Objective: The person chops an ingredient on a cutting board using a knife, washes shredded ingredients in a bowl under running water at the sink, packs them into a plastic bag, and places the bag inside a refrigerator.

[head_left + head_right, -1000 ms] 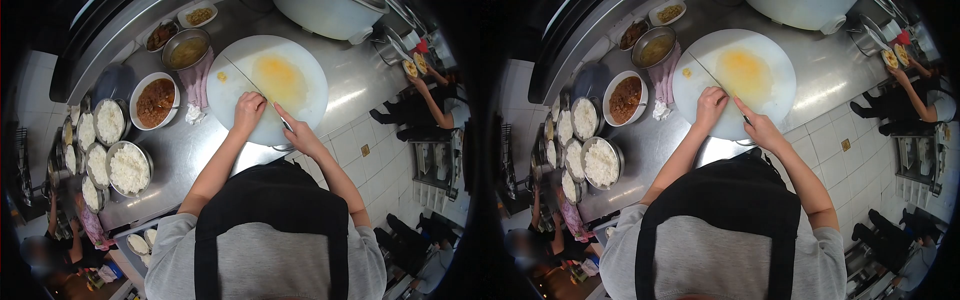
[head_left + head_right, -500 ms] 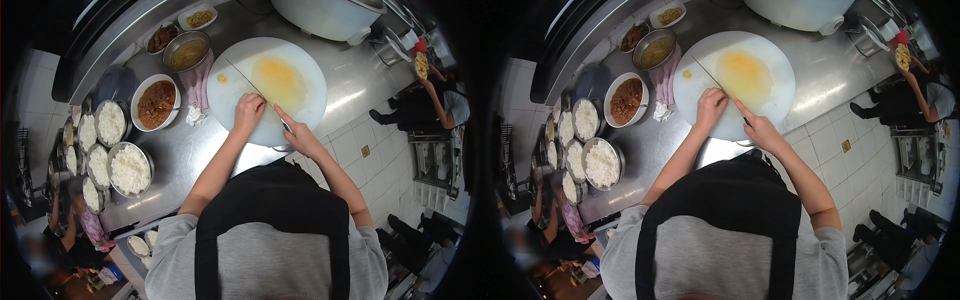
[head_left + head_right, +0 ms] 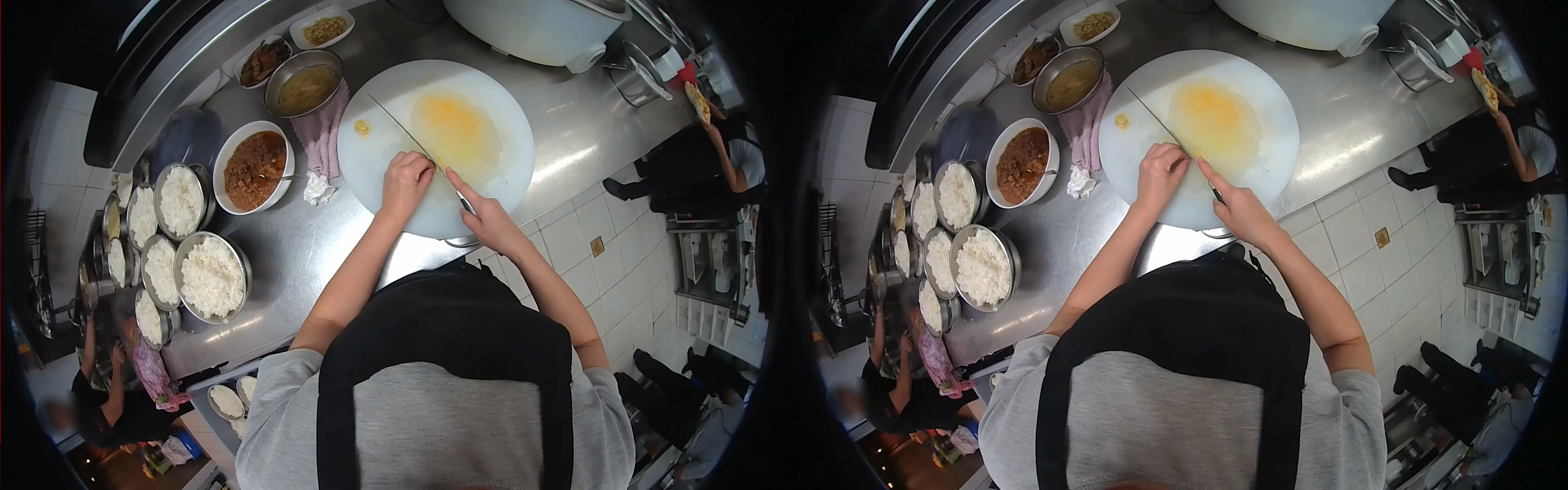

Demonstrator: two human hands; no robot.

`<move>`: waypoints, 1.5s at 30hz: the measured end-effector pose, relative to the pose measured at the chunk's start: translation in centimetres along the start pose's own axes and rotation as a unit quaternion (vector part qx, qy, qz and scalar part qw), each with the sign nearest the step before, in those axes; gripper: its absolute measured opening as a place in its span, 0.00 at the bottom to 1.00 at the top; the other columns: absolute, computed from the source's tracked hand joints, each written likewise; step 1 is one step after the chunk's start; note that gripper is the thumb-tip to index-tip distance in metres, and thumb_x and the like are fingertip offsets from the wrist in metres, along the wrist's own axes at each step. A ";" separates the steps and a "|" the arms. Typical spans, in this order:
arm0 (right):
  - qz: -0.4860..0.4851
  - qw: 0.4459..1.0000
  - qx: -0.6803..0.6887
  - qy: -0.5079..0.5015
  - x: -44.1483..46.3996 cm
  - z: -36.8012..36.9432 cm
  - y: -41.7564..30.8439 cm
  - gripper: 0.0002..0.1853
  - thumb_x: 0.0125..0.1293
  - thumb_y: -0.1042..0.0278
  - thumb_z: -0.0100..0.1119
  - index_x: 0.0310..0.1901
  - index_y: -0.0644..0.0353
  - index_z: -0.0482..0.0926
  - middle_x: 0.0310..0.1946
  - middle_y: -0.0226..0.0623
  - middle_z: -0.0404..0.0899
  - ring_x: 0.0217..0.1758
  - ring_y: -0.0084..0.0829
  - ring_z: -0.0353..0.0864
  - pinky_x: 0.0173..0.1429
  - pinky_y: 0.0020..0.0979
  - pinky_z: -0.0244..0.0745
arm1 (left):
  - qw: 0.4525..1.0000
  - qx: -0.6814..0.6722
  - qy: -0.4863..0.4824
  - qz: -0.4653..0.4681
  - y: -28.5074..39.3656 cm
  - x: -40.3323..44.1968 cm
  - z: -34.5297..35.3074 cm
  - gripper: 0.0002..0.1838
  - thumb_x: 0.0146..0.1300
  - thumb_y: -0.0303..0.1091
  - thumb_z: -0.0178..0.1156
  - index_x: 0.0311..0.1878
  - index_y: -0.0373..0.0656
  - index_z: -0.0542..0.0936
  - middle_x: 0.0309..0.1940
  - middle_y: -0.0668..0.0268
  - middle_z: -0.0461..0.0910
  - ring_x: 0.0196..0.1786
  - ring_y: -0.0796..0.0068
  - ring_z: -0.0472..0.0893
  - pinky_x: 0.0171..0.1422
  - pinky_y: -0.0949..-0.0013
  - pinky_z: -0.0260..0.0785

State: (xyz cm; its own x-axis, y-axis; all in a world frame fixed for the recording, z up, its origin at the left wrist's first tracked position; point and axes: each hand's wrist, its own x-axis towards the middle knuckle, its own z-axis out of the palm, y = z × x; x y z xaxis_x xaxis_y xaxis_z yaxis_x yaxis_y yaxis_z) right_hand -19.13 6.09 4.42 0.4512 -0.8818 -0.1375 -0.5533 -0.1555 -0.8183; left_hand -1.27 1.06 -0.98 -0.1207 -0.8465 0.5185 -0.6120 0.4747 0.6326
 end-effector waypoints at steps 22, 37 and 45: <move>-0.020 0.997 0.050 0.054 1.1 0.8 0.6 0.37 0.56 0.78 0.45 0.68 0.42 0.49 0.37 0.59 0.75 0.36 0.51 0.75 0.48 0.40 0.68 | 1.000 0.002 -0.005 0.000 0.1 0.0 -0.3 0.03 0.44 0.22 0.61 0.25 0.38 0.79 0.26 0.64 0.78 0.33 0.63 0.75 0.38 0.66 0.69; -0.026 0.998 0.047 0.013 0.7 0.4 1.0 0.37 0.56 0.78 0.44 0.68 0.42 0.51 0.53 0.56 0.70 0.54 0.51 0.72 0.58 0.36 0.64 | 1.000 0.010 -0.013 0.000 0.0 -0.1 -0.2 0.03 0.45 0.22 0.61 0.26 0.38 0.79 0.27 0.64 0.78 0.34 0.63 0.76 0.39 0.66 0.69; 0.084 0.988 0.126 0.007 0.1 -0.9 -0.7 0.36 0.57 0.77 0.44 0.68 0.42 0.51 0.57 0.55 0.66 0.58 0.49 0.69 0.61 0.33 0.62 | 0.999 -0.028 0.005 -0.034 -0.2 -0.5 -0.4 0.04 0.46 0.22 0.61 0.28 0.39 0.80 0.28 0.64 0.78 0.35 0.64 0.76 0.39 0.67 0.69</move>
State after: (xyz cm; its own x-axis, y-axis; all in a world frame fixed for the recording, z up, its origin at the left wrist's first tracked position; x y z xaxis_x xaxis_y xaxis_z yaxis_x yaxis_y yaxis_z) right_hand -19.29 5.67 5.51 0.3575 -0.8917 -0.2777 -0.4264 0.1087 -0.8980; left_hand -0.74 1.47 -1.11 -0.0711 -0.8751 0.4787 -0.5742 0.4284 0.6977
